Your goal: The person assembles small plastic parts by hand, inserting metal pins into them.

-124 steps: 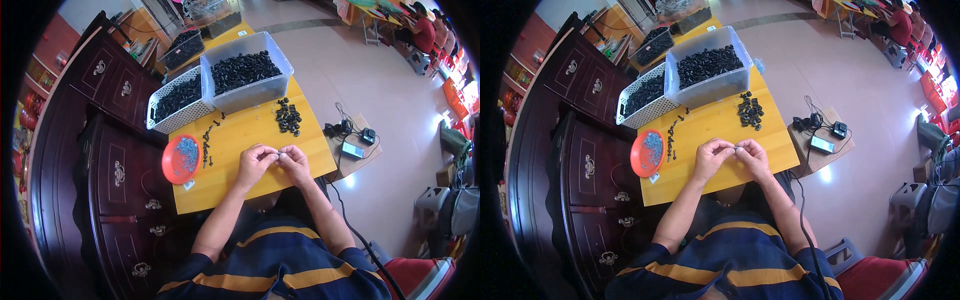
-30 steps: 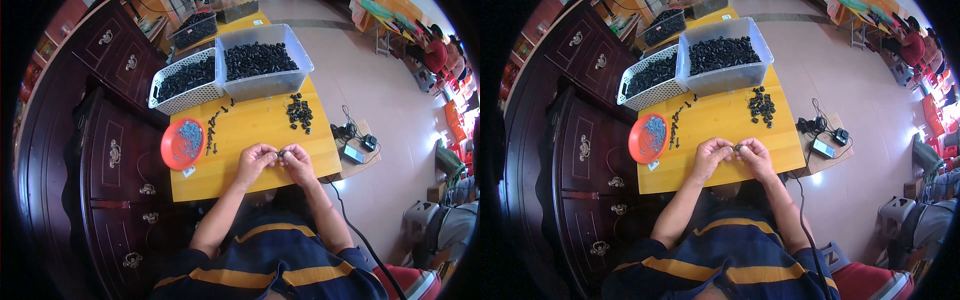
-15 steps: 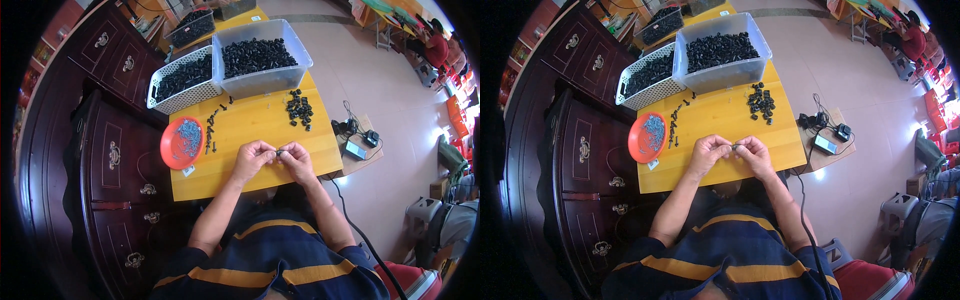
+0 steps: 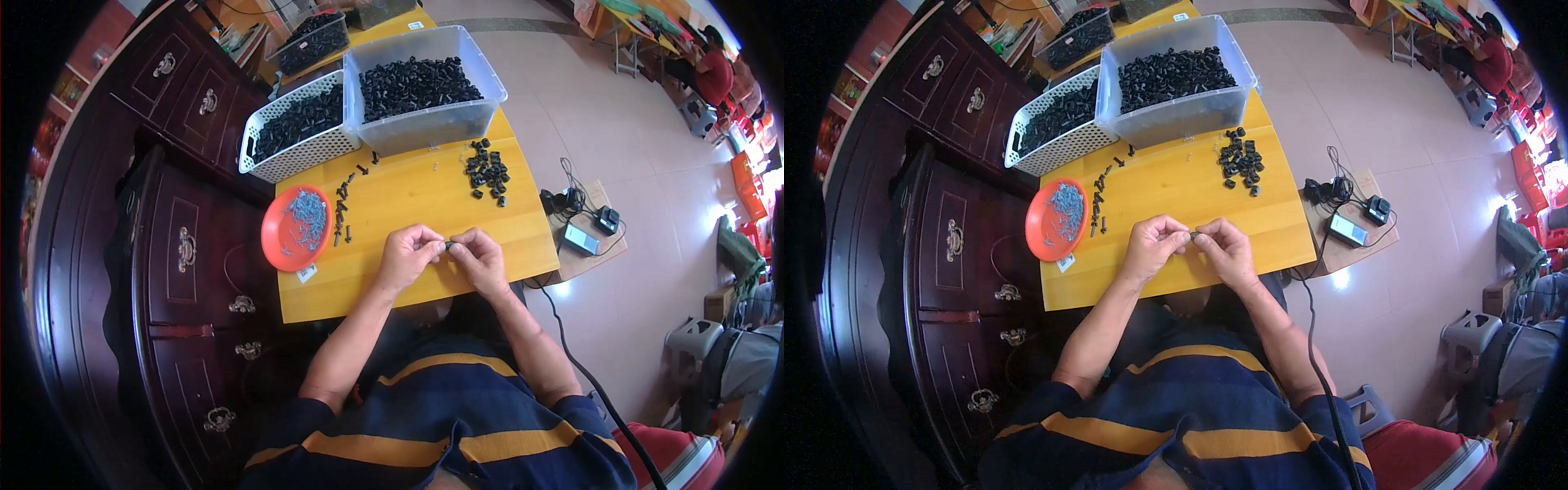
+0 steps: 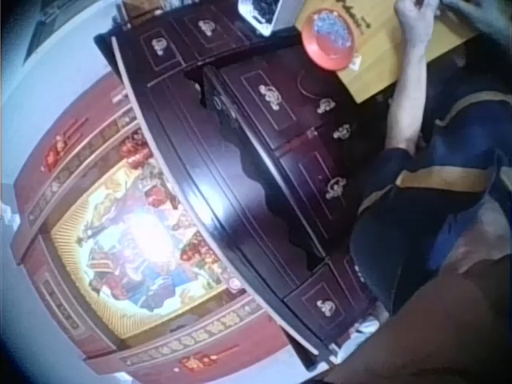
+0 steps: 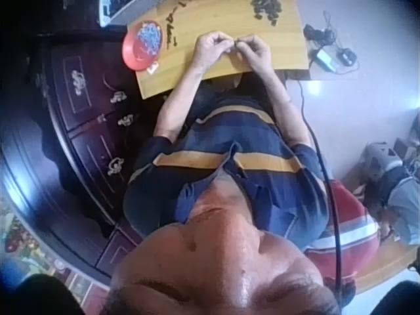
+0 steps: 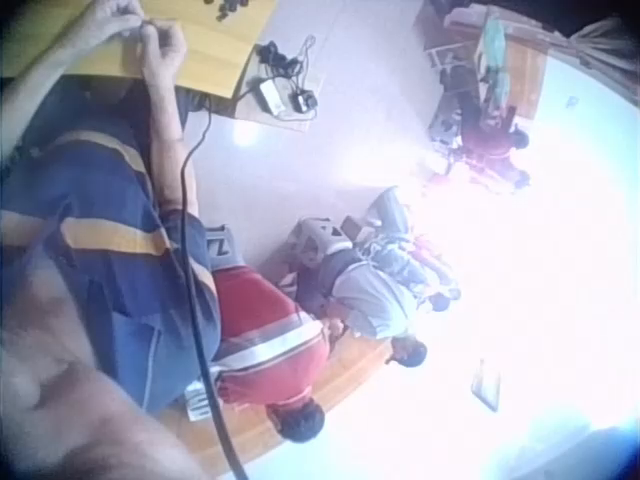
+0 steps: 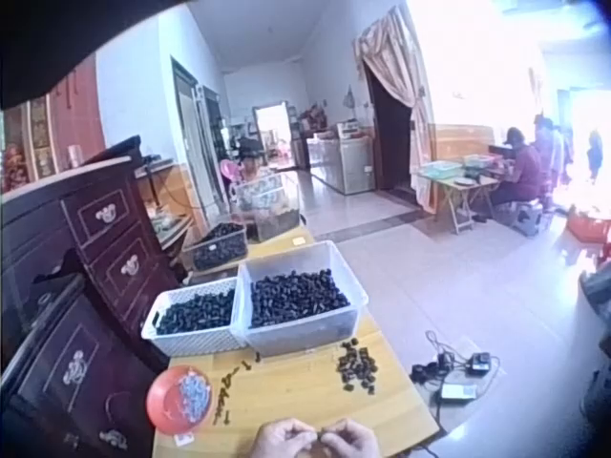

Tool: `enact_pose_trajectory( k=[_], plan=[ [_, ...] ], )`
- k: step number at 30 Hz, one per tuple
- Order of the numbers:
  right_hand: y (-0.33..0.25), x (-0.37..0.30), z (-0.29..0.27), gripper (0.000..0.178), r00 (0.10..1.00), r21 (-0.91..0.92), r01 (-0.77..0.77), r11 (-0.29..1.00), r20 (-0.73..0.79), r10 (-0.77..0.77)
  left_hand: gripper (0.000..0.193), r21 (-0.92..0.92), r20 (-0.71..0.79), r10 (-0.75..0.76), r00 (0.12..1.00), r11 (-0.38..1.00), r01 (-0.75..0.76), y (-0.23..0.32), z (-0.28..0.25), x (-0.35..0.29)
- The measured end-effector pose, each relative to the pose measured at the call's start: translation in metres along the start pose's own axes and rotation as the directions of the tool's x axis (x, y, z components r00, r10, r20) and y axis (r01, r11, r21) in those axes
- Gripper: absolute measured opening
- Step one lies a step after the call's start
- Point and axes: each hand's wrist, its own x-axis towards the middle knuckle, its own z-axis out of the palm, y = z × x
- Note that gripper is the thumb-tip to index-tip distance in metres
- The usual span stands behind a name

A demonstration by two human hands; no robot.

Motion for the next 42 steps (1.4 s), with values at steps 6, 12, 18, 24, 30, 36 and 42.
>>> enact_pose_trajectory(
  k=[6,12,18,24,30,36,42],
  plan=[
    [-0.006,0.004,-0.006,0.007,0.996,0.125,-0.05,0.991,0.08,0.04,0.003,0.052,0.046,0.096,0.994,0.994,-0.098,-0.002,0.002,0.003],
    [-0.009,0.007,-0.007,0.008,0.994,0.14,-0.072,0.988,0.094,0.059,0.005,0.079,0.105,0.059,0.993,0.995,-0.068,0.002,-0.002,0.007],
    [-0.016,0.01,-0.008,0.011,0.983,0.226,-0.134,0.965,0.152,0.101,0.019,0.218,0.079,0.157,0.984,0.961,-0.171,0.024,0.007,0.007],
    [-0.025,0.008,0.003,0.014,0.98,0.305,-0.197,0.932,0.091,0.177,0.047,0.624,0.088,0.43,0.899,0.68,-0.386,0.038,0.022,-0.004],
    [-0.022,0.009,0.01,0.016,0.972,0.414,-0.236,0.879,0.124,0.202,0.047,0.766,0.118,0.599,0.792,0.452,-0.457,0.035,0.027,-0.005],
    [-0.002,0.007,0.008,0.024,0.965,0.506,-0.262,0.822,0.127,0.229,0.036,0.791,0.156,0.604,0.782,0.398,-0.465,0.031,0.018,-0.003],
    [-0.013,0.009,0.014,0.035,0.955,0.564,-0.296,0.771,0.178,0.237,0.031,0.746,0.116,0.59,0.799,0.479,-0.462,0.034,0.007,-0.003]
  ],
)
